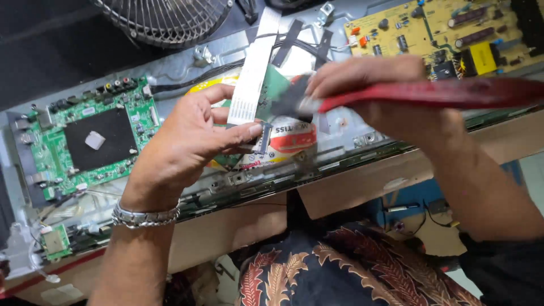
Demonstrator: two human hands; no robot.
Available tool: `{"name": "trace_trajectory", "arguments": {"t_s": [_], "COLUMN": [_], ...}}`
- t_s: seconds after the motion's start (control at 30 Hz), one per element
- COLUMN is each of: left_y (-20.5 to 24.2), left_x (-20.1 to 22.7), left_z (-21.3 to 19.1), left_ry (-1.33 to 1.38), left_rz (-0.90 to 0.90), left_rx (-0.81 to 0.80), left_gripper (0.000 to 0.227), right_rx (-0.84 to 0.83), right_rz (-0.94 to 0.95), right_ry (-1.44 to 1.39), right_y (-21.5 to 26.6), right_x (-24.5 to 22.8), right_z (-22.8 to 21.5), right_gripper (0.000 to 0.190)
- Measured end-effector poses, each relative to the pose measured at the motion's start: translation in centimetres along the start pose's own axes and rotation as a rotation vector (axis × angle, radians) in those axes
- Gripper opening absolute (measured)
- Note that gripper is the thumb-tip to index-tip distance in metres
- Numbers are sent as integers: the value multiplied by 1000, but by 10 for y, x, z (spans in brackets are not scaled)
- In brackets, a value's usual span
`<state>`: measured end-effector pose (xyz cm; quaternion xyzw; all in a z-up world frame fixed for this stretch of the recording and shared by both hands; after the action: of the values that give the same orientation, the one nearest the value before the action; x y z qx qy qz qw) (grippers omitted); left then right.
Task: The person cleans a flat ribbon cable connector using a metal blade to scrape the contacts and a brush to remove debris. They then pick up a green circuit board and spray it with a cleaning solution from a can.
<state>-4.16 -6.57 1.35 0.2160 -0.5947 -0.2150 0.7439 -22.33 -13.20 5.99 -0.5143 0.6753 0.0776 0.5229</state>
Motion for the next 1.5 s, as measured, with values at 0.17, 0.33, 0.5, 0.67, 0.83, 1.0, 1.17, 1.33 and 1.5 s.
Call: {"name": "trace_trajectory", "arguments": {"t_s": [0.17, 0.33, 0.5, 0.67, 0.83, 1.0, 1.17, 1.33, 1.5], "left_y": [-12, -18, -25, -19, -11, -9, -9, -9, -11], "left_x": [-15, -23, -34, -29, -29, -28, -30, -32, -33], "left_z": [-5, -1, -8, 0, -11, -6, -4, -2, -5], "left_ry": [246, 305, 275, 365, 289, 229, 220, 160, 63], "left_rz": [156, 101, 129, 196, 224, 272, 267, 269, 265], "left_rx": [84, 132, 168, 136, 206, 174, 162, 153, 205], "left_gripper": [54, 55, 50, 47, 45, 47, 42, 43, 47], "right_rx": [463, 502, 439, 321, 10, 165, 167, 46, 4], "right_rz": [353, 375, 190, 88, 376, 699, 818, 1113, 1007], "right_ry": [247, 251, 244, 184, 328, 256, 365, 344, 716], "right_y": [58, 63, 37, 14, 38, 74, 74, 71, 72], "right_x": [35, 9, -27, -37, -17, 7, 27, 68, 73], "right_z": [-55, -44, -17, 16, 20, -3, -16, -24, -26], "right_gripper": [32, 40, 41, 29, 33, 36, 39, 38, 72]}}
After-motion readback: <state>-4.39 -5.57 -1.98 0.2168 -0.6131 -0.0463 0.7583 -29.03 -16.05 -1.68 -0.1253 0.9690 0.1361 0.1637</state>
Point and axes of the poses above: each hand's wrist, its own y-axis away from the middle knuckle, its own z-axis out of the palm, x = y × z, the point moved 9 cm from there along -y, towards the middle knuckle, and after that the axes turned 7 degrees about y, right-handed, at the moved point
